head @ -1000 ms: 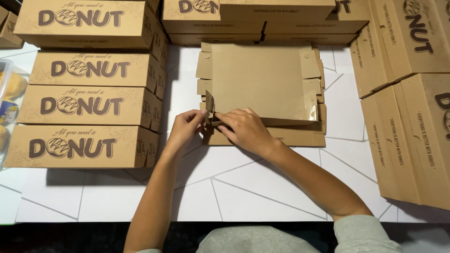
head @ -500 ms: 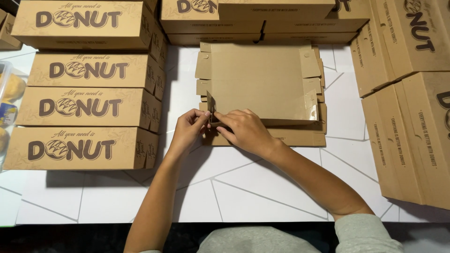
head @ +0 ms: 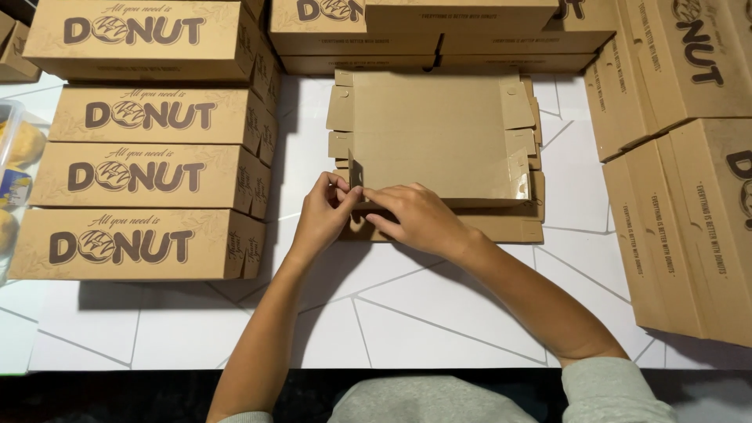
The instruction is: Assembling cardboard donut boxes by folding along pre-scored lines and tucking tabs.
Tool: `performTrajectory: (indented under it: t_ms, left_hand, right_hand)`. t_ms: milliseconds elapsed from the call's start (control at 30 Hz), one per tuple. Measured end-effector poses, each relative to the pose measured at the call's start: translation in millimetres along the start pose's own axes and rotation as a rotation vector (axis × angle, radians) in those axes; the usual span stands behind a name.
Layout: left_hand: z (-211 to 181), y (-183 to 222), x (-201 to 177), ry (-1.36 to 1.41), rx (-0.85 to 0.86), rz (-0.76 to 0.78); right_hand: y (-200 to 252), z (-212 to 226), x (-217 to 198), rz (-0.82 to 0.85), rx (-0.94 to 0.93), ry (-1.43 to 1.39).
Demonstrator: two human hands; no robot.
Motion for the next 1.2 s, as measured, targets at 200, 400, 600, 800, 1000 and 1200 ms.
performTrajectory:
  t_ms: [200,400,600,800,1000,1200]
  left_hand:
    - [-26,-4,1,-0.271,0.012,0.047]
    - [-13,-29,2,-0.42,-0.075,0.144]
    - [6,-42,5,-0.451,-0.142,0.174]
    - [-10,-36,8,-0.496,-0.14,0.199]
    - [-2,-38,8,-0.566,-0.136,0.144]
    - [-22,-26,5,-0.563,-0.208,0.161]
  right_hand:
    - [65,-94,-80,-0.361,0.228,0.012]
    - [141,-186,-99,-0.249,0.702,-0.327]
    - [146,-197,-62,-0.114,0.842,-0.553]
    - [133,-198,-66,-0.006,0.823,-0.326]
    - [134,-209,-60,-0.029,0.824,-0.329]
    - [128,-184,-76,-0.038,0.836,-0.376]
Point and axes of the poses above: each hand's wrist, its own y-axis away from the middle knuckle, its own x-axis out of the palm, z = x × y, the point moved 7 cm from there along -y, towards the middle knuckle, and after that the axes turned 1 degree about -z, right-handed, at the moved point
